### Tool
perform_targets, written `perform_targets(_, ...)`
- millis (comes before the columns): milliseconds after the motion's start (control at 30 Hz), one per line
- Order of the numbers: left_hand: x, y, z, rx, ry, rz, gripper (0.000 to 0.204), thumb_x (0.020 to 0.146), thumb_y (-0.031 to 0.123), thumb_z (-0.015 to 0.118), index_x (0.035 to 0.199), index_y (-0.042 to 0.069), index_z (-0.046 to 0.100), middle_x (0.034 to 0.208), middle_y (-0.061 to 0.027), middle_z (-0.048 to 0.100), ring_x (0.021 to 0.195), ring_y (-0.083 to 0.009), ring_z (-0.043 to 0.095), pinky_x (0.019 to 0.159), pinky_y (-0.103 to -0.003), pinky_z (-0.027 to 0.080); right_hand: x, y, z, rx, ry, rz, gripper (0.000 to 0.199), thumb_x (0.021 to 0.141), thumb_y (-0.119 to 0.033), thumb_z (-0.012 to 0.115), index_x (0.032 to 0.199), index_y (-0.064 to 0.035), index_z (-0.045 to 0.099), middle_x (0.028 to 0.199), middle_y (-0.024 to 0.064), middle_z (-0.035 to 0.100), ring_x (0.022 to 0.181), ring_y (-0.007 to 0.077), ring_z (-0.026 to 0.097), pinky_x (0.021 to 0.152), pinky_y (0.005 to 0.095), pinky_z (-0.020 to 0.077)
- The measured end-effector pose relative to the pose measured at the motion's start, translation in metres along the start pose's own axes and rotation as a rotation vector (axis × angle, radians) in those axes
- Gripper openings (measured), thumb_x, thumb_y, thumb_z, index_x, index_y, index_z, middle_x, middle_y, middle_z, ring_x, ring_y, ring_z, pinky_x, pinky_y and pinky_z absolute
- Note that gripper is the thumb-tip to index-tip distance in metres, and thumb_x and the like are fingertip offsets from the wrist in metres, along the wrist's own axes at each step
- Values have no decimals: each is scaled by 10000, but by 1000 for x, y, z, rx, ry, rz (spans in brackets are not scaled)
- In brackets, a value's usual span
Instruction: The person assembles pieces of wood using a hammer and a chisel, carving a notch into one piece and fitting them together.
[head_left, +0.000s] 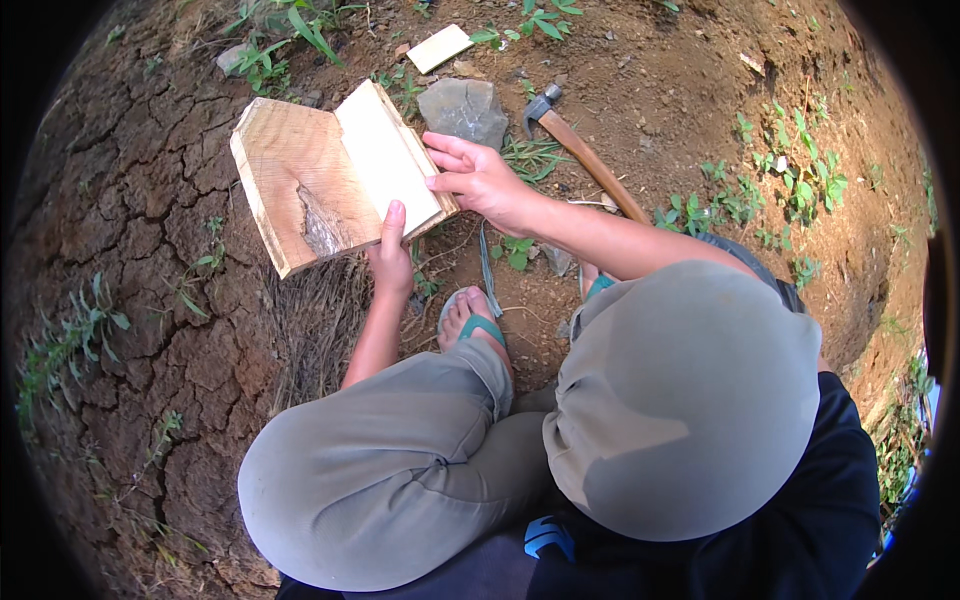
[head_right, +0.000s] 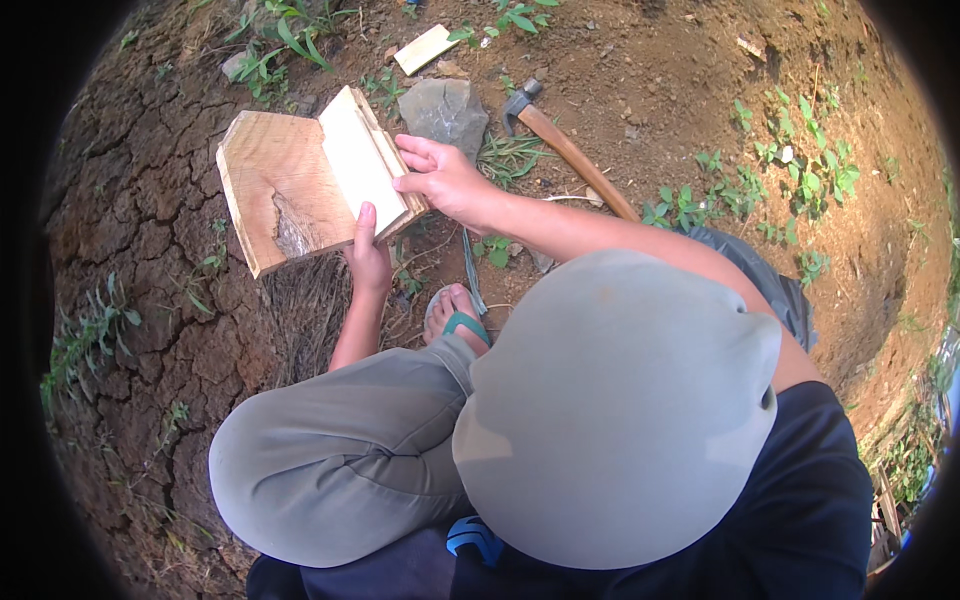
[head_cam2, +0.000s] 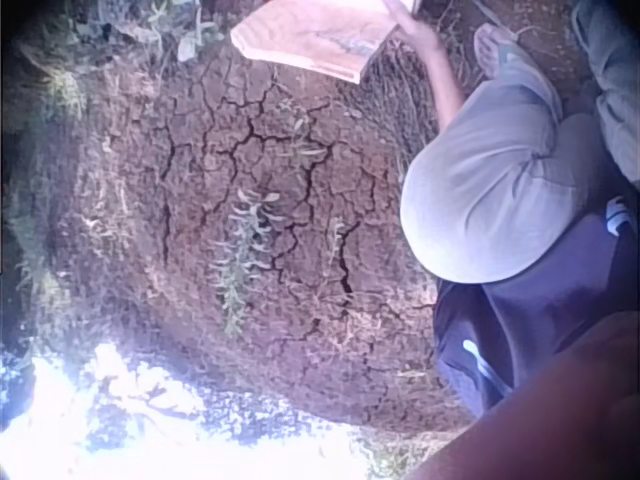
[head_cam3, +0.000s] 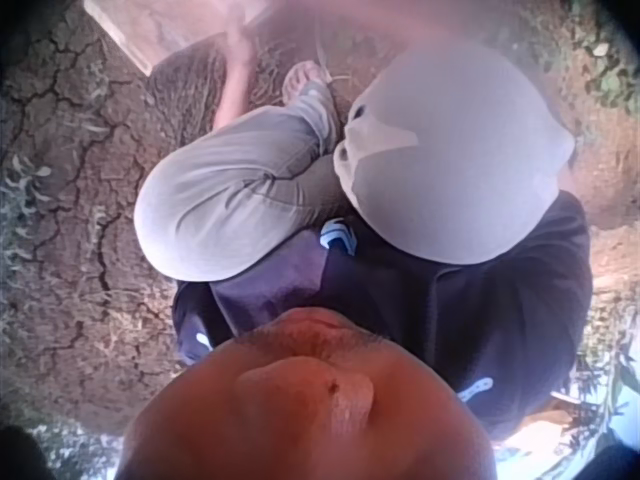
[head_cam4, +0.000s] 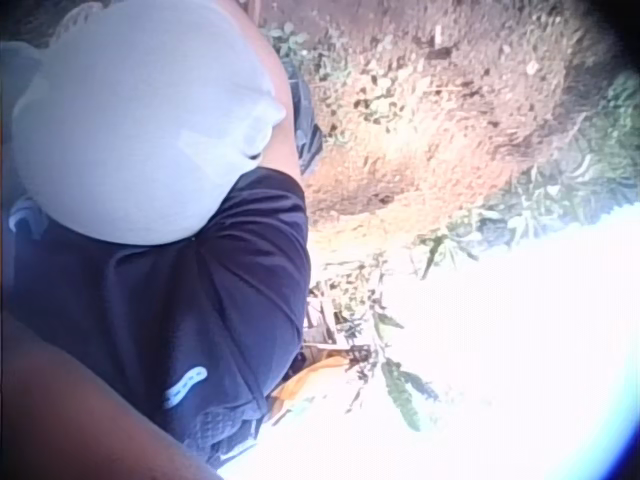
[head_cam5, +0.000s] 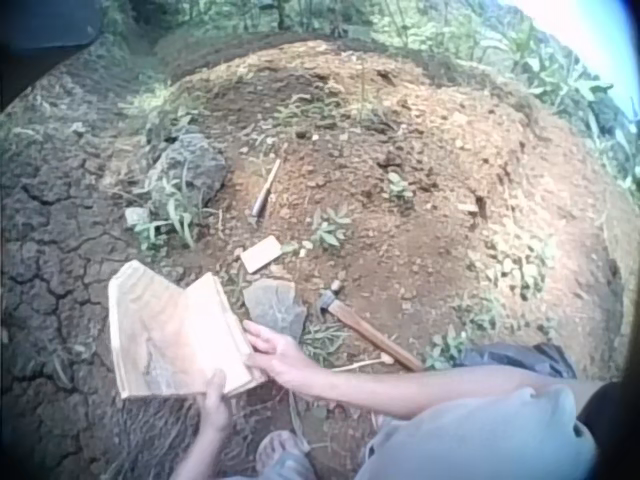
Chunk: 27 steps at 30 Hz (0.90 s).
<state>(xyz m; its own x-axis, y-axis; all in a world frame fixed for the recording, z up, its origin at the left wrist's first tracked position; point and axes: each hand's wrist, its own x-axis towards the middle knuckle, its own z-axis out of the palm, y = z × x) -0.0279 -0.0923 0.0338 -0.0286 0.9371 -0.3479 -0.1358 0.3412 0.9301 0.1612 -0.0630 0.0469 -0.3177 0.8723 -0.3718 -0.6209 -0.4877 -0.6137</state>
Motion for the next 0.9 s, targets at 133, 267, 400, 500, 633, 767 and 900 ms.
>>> perform_targets(133, 0, -6, -2, 72, 20, 9, 498, 1021, 247, 618, 1406, -39, 486, 1350, -117, 568, 1210, -194, 557, 1055, -371, 425, -4, -4, -1, -7, -1, 3, 792, 921, -3, 653, 1593, -6, 232, 1565, 177, 447, 1229, 189, 614, 847, 274, 567)
perform_targets(267, 0, -8, -4, 75, 8, 14, 505, 1024, 265, 614, 1399, -52, 497, 1354, -126, 570, 1218, -204, 552, 1064, -367, 419, -9, -12, 0, -29, 3, 36, 806, 917, -5, 658, 1595, -8, 221, 1563, 186, 447, 1231, 194, 615, 902, 324, 564)
perform_targets(400, -1, -5, 1, 124, 4, 43, 532, 1030, 309, 605, 1388, -73, 512, 1360, -152, 575, 1230, -229, 546, 1078, -366, 412, -7, -6, -6, 5, -9, 33, 833, 921, -30, 679, 1602, -21, 199, 1549, 194, 462, 1226, 198, 619, 938, 364, 552)
perform_targets(500, -4, -2, 3, 151, 4, 45, 524, 1030, 307, 605, 1384, -70, 518, 1351, -151, 584, 1221, -226, 553, 1071, -362, 420, -8, -8, -4, 7, -6, 38, 841, 927, -42, 692, 1601, -22, 190, 1525, 188, 491, 1232, 202, 616, 939, 357, 554)
perform_targets(633, -6, 1, 6, 177, 11, 45, 506, 1033, 295, 603, 1378, -66, 524, 1344, -146, 591, 1211, -218, 561, 1060, -357, 430, -8, -8, 2, -13, 0, 4, 765, 905, -35, 732, 1543, -9, 312, 1449, 158, 566, 1199, 186, 629, 938, 327, 552)
perform_targets(767, -7, -2, 5, 143, 8, 4, 491, 1039, 292, 596, 1370, -64, 530, 1340, -138, 595, 1206, -209, 563, 1055, -354, 434, -7, -4, -2, -173, 15, -38, 649, 875, -16, 765, 1444, 7, 455, 1351, 147, 635, 1160, 157, 635, 948, 301, 545)
perform_targets(900, -7, -8, -1, 141, 10, 21, 500, 1057, 323, 561, 1371, -63, 523, 1347, -136, 589, 1219, -209, 556, 1056, -357, 430, -7, -3, 2, -288, 68, -81, 586, 853, -12, 785, 1380, 17, 531, 1295, 156, 662, 1150, 147, 632, 965, 297, 537)
